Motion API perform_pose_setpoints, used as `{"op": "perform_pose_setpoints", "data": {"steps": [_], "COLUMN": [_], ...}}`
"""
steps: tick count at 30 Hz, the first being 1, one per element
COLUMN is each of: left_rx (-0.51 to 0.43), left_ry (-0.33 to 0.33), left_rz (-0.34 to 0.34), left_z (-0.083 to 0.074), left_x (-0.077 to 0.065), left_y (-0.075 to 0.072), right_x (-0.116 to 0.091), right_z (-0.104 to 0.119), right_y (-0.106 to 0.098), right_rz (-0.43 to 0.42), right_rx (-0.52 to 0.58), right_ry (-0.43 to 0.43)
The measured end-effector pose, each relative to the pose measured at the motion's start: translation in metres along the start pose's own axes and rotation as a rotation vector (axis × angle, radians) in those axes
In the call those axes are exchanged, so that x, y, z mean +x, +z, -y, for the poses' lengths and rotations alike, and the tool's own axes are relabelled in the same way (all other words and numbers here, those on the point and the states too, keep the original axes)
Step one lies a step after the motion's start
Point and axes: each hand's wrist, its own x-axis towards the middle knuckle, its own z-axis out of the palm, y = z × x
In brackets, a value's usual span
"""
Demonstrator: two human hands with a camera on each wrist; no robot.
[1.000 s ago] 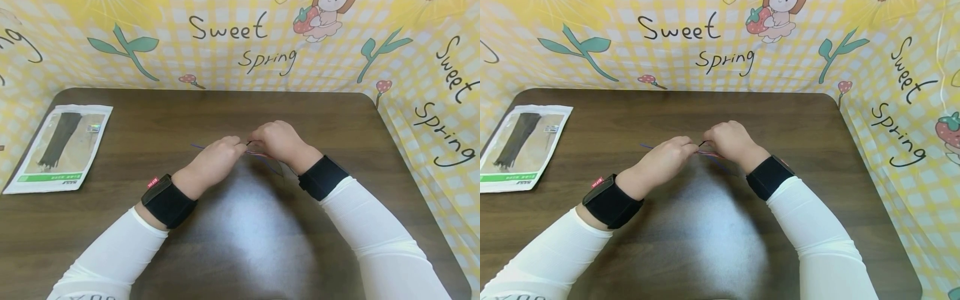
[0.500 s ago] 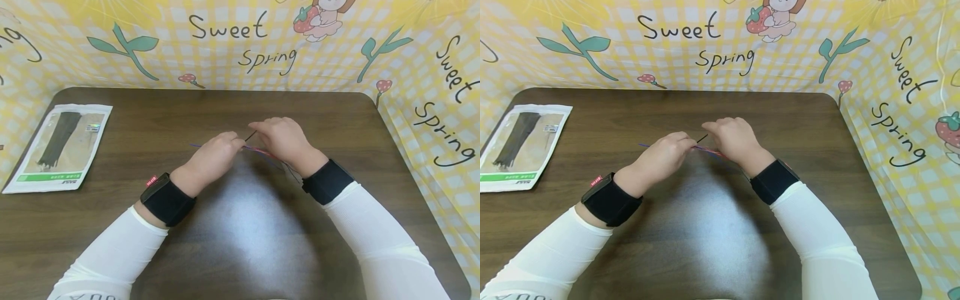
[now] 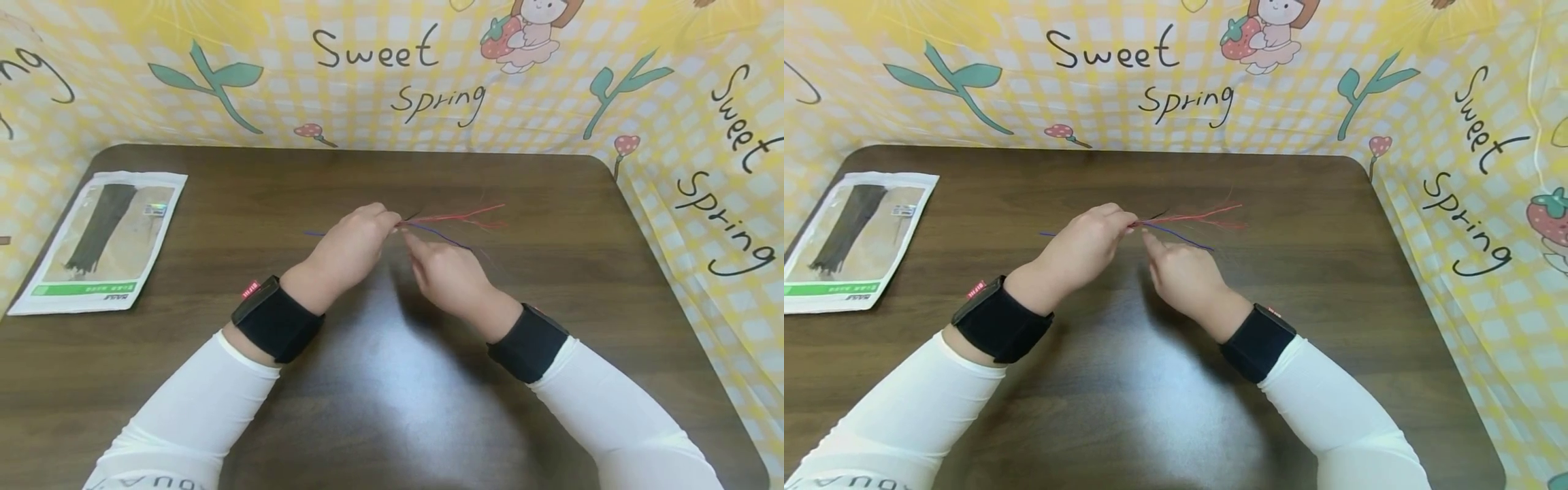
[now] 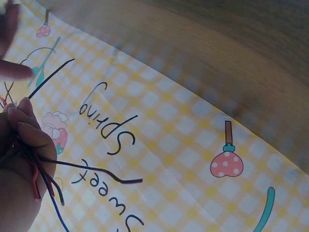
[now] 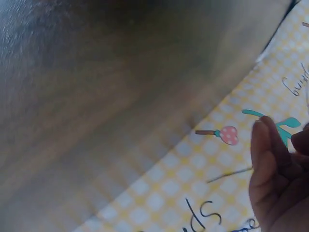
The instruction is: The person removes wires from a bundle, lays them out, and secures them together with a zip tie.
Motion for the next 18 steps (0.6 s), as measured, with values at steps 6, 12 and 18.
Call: {"op": "perform_pose_setpoints", "data": {"steps": [6,12,18], "left_rx": [-0.016,-0.015,-0.030], "left_ry": [0.006,0.000,-0.024], "left_rz": [-0.009,-0.005,0.016], "left_z": [-0.003,-0.003,-0.002], "left_x": [0.001,0.001,0.002], "left_y": [0.002,0.001,0.004], "right_x": [0.006,0.010,0.012], "right_z": [0.001,0.000,0.000], "right_y": [0.009,0.014,0.017], "right_rz": [0.004,-0.006,-0.050], "right_rx": [0.018,0.022,0.036], "right_ry": [0.133,0.185,0.167]}}
